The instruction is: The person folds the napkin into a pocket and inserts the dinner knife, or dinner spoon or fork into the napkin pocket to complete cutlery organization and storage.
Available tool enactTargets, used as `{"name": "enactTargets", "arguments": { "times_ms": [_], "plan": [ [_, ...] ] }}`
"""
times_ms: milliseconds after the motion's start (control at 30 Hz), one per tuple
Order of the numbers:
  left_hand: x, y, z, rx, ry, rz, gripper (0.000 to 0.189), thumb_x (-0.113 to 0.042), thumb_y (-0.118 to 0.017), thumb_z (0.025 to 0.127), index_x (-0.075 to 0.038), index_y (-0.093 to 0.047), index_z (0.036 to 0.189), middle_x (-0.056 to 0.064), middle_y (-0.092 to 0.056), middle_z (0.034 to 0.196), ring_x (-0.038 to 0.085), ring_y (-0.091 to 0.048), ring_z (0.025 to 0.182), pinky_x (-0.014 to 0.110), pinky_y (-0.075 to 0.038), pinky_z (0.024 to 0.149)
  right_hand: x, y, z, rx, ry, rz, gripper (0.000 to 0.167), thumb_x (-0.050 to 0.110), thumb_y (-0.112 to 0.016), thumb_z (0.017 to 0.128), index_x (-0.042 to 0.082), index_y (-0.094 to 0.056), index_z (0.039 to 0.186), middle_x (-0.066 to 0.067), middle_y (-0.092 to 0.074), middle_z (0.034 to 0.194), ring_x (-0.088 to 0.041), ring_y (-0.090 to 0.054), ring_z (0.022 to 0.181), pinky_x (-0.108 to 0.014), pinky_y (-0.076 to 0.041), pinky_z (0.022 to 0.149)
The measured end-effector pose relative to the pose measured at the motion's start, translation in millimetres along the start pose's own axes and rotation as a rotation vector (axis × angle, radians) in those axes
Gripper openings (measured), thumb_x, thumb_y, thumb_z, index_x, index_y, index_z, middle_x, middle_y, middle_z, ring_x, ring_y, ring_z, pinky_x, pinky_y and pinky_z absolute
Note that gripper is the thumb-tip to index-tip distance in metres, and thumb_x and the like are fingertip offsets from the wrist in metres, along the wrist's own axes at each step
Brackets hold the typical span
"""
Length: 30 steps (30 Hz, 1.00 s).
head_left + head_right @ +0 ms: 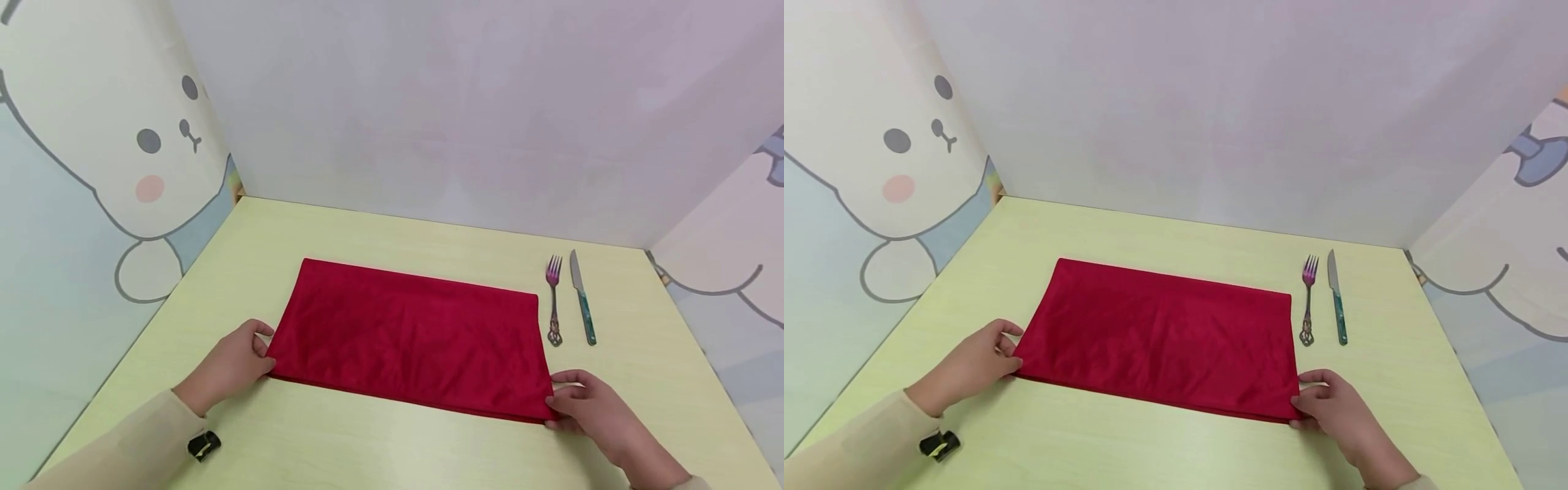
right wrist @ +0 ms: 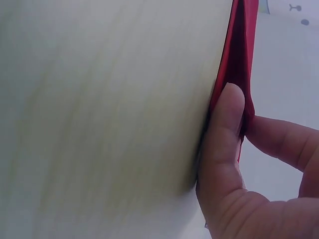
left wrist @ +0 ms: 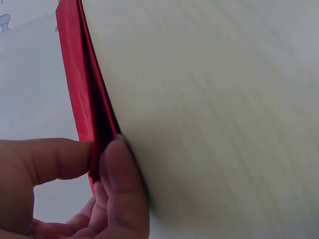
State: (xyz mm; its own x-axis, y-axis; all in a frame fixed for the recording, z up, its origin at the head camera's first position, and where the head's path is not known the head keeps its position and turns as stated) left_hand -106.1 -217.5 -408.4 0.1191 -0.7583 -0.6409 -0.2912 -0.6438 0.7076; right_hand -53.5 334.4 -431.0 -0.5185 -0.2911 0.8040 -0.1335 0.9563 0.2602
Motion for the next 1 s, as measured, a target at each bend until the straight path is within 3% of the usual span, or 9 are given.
{"name": "enactTargets", "arguments": {
  "times_ms": [367,633,1000],
  "plan": [
    [-1.5,8.0,-0.1,0.040,-0.020,-0.011,0.044,-0.003,-0.066,0.092,0.010,-0.048,0.130,0.003,-0.062,0.081,0.019,-0.058,0.071,0.036,-0.047,0.069,2.5,0.1,-2.9,-0.015,0.058,-0.114,0.053,-0.004,-0.067,0.094,-0.012,-0.038,0.139,-0.014,-0.063,0.099,-0.028,-0.070,0.084,-0.035,-0.061,0.075],
    [1.1,6.6,2.4,0.022,-0.020,0.003,0.045,-0.003,-0.070,0.088,0.009,-0.051,0.128,0.003,-0.061,0.084,0.020,-0.056,0.073,0.035,-0.047,0.069,4.3,-1.2,-3.1,-0.070,0.087,-0.257,0.055,-0.003,-0.074,0.089,-0.009,-0.045,0.135,-0.011,-0.064,0.102,-0.023,-0.064,0.090,-0.028,-0.057,0.073],
    [5.1,4.1,3.5,0.016,-0.012,0.049,0.047,-0.003,-0.074,0.086,0.008,-0.051,0.127,0.004,-0.059,0.086,0.020,-0.055,0.074,0.035,-0.047,0.067,6.6,-6.4,-1.0,-0.097,0.069,-0.319,0.051,-0.001,-0.078,0.087,-0.007,-0.049,0.129,-0.010,-0.062,0.102,-0.023,-0.061,0.091,-0.028,-0.057,0.072]
  ]
}}
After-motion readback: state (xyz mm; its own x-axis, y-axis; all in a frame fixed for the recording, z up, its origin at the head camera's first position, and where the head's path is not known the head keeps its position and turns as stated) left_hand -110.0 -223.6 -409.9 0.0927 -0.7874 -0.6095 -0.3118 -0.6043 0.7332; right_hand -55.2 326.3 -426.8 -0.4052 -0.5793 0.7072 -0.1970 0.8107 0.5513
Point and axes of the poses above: each hand's wrist, its own z-axis towards the middle knuckle, its own y-axis out of the back of the hand, x = y × z, the point moved 2 cm from there along z, towards the middle knuckle
